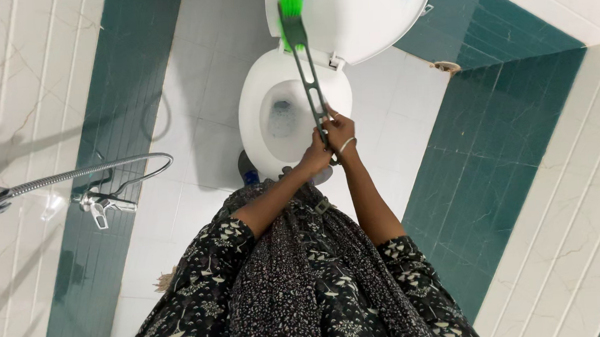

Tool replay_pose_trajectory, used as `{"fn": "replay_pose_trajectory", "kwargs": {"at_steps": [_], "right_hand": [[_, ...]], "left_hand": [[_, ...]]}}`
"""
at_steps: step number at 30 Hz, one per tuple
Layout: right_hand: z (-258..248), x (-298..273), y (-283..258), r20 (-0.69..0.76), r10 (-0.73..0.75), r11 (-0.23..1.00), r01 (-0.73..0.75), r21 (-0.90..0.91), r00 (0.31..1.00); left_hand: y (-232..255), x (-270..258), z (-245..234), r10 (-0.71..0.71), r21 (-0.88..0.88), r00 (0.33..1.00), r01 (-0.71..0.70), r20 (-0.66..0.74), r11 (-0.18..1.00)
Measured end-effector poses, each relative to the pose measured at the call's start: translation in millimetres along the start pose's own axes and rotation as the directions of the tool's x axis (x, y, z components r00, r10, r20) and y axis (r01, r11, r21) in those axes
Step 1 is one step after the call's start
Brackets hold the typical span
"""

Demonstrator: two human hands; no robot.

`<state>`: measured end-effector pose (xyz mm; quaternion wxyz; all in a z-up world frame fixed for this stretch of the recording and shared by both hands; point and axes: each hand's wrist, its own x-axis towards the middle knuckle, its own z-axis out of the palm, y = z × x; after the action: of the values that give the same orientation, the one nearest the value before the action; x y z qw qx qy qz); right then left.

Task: The person cleans the inside of a toilet bowl using a long-handled brush, scrubs the underside of the toilet seat, and rinses the bowl with water from a handheld bidet sprayer.

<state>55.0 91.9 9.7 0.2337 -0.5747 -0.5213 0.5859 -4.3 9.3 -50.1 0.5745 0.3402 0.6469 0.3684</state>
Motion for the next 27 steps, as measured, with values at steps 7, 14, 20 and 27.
{"fn": "replay_pose_trajectory", "kwargs": {"at_steps": [7,14,20,27], "right_hand": [[-10,-21,-21,0.021,-0.030,0.999,0.029,0.038,0.999],[-19,-26,-16,-0.061,-0.147,0.981,0.154,0.118,0.987],[21,-9,31,-0.016,0.207,0.968,-0.202,0.146,0.978],[-24,-47,-52,-0.061,-0.108,0.989,0.113,0.099,0.992]], "left_hand": [[30,-29,-9,0.106,-0.105,0.994,-0.102,0.033,0.989],[74,-45,-11,-0.139,0.187,0.981,0.113,0.132,0.976],[-28,0,-20,0.014,-0.006,0.998,-0.014,0.061,1.000],[77,-58,-11,0.053,0.142,0.995,-0.065,0.085,0.988]]}}
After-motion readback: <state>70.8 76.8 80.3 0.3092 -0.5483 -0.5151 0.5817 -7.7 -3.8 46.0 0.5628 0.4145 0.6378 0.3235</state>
